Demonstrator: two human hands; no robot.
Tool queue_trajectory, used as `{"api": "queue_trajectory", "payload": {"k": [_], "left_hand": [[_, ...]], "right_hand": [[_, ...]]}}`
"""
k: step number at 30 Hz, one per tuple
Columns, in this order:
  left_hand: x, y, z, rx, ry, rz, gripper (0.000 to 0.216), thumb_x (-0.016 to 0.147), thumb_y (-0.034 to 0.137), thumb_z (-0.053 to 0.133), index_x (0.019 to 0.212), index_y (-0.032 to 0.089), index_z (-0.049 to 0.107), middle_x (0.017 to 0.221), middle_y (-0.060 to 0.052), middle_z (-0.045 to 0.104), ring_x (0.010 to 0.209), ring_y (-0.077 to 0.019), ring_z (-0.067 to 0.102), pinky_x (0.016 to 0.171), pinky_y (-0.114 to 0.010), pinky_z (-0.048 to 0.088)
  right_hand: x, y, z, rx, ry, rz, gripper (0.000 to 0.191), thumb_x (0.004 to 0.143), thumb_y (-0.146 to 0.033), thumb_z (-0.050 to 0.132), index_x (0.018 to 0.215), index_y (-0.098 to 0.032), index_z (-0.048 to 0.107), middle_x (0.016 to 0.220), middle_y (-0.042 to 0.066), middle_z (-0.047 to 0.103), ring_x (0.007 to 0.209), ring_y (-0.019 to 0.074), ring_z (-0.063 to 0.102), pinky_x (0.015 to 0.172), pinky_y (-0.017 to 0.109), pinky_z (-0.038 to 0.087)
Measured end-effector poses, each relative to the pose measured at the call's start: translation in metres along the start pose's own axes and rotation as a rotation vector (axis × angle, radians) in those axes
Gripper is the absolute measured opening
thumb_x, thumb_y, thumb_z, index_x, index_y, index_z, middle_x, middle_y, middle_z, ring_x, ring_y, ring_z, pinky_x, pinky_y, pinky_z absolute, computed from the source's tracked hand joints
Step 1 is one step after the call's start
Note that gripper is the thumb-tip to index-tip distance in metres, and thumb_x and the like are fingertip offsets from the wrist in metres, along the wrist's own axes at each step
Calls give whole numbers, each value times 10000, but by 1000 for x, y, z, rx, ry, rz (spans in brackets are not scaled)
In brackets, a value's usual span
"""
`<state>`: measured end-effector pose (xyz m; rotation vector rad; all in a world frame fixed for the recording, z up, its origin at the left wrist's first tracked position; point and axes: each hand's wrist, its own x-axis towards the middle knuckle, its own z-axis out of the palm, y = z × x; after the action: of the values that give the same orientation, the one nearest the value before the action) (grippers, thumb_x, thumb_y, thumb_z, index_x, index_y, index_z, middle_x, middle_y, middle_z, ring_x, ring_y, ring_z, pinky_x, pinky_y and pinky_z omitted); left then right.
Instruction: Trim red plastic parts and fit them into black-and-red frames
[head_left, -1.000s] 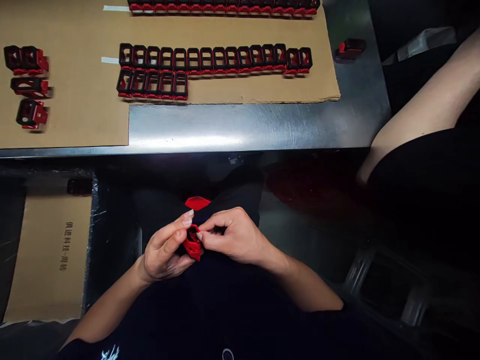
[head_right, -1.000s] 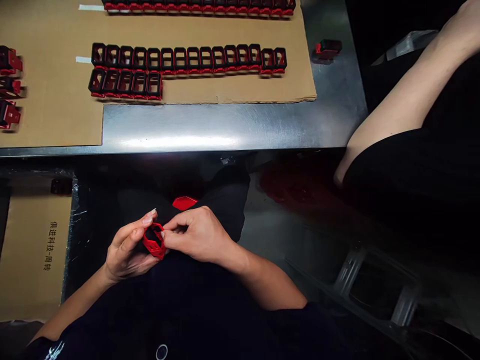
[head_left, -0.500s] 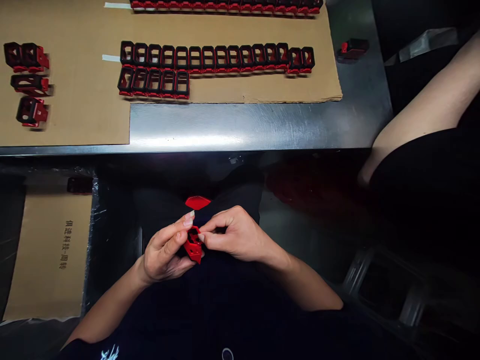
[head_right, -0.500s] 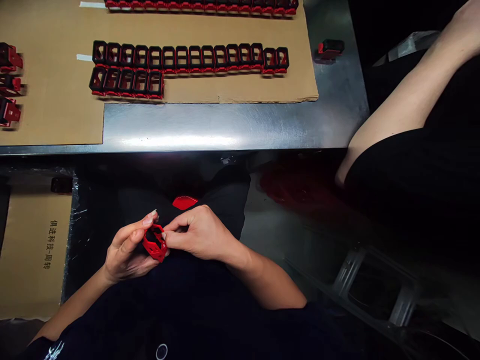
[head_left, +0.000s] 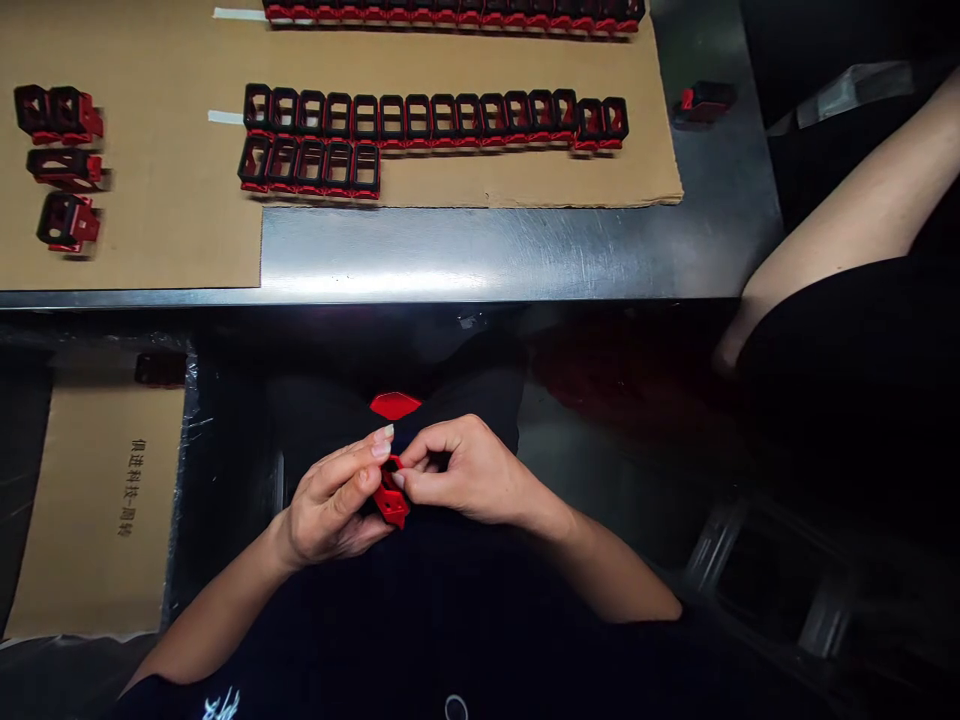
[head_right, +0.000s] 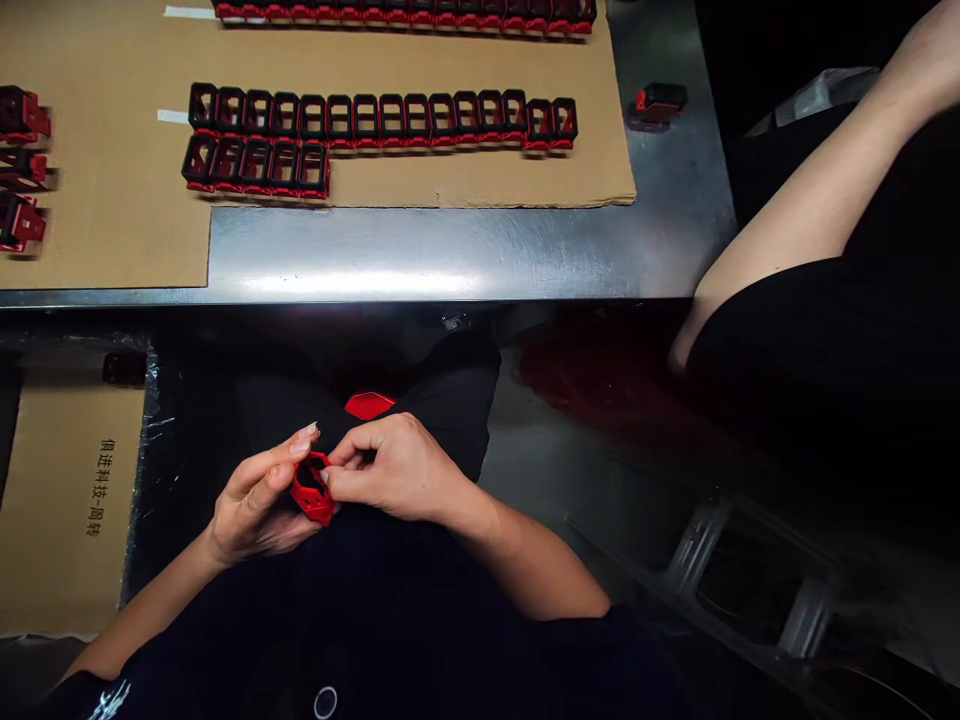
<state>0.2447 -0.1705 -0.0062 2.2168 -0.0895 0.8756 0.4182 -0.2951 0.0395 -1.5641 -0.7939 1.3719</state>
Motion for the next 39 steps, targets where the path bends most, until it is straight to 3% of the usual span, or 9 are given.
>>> {"api": "queue_trajectory", "payload": {"k": [6,11,19,23,26,30,33,35,39], "left_hand": [[-6,-2,0,26,11,-14,868,783,226,826,1525,201,376,1318,-147,633,1228,-324,657,933,-479,640],[-10,-4,2,5,42,-41,914,749,220,852,1529,199,375,1306,-165,638,1190,-323,680,924,-478,641],[-9,-2,1,6,44,-119,900,768,318,838,1536,275,371,1272,-132,643,1149,-314,699,889,-499,652],[-10,-1,2,-25,95,-156,935,738,302,856,1536,259,372,1290,-137,623,1153,-319,693,899,-514,645],[-11,-2,5,-80,94,-183,939,723,286,861,1531,257,383,1282,-130,623,1167,-319,682,925,-522,634],[-10,-3,9,-217,117,-252,937,706,245,862,1520,248,400,1298,-129,604,1216,-330,649,993,-551,592],[-9,-2,10,-332,158,-289,896,709,200,847,1500,212,426,1307,-136,582,1243,-329,634,1031,-533,568],[-9,-1,11,-381,168,-309,883,710,174,841,1491,195,431,1317,-143,570,1262,-328,623,1047,-509,559],[-10,0,12,-470,177,-358,886,706,136,834,1489,175,422,1350,-147,549,1311,-320,587,1094,-459,527]], "right_hand": [[3,0,7,-17,65,24,110,759,-234,725,690,-150,745,632,-1,701,554,98,602,516,188,418],[2,-2,4,-32,0,21,138,802,-234,689,792,-151,798,688,16,741,598,114,630,552,201,436],[4,-2,-3,-42,-1,39,152,810,-255,689,773,-155,797,679,23,749,613,137,661,549,211,442],[5,14,-27,-95,290,43,160,828,-270,677,783,-164,789,750,42,775,703,177,712,648,256,507],[5,20,-30,-131,403,-29,126,833,-272,688,876,-197,780,1001,51,790,886,203,735,772,292,541],[7,16,-13,-88,333,-58,336,862,-364,700,586,-178,653,740,45,752,695,170,690,658,275,509],[10,16,-3,130,247,-25,188,832,-353,737,794,-171,708,800,39,760,718,163,686,670,271,511],[11,20,1,247,140,2,220,835,-337,730,978,-170,730,870,46,774,761,160,693,719,281,523],[11,28,5,435,-58,54,247,862,-372,702,938,-145,761,788,46,760,725,150,686,722,279,526]]}}
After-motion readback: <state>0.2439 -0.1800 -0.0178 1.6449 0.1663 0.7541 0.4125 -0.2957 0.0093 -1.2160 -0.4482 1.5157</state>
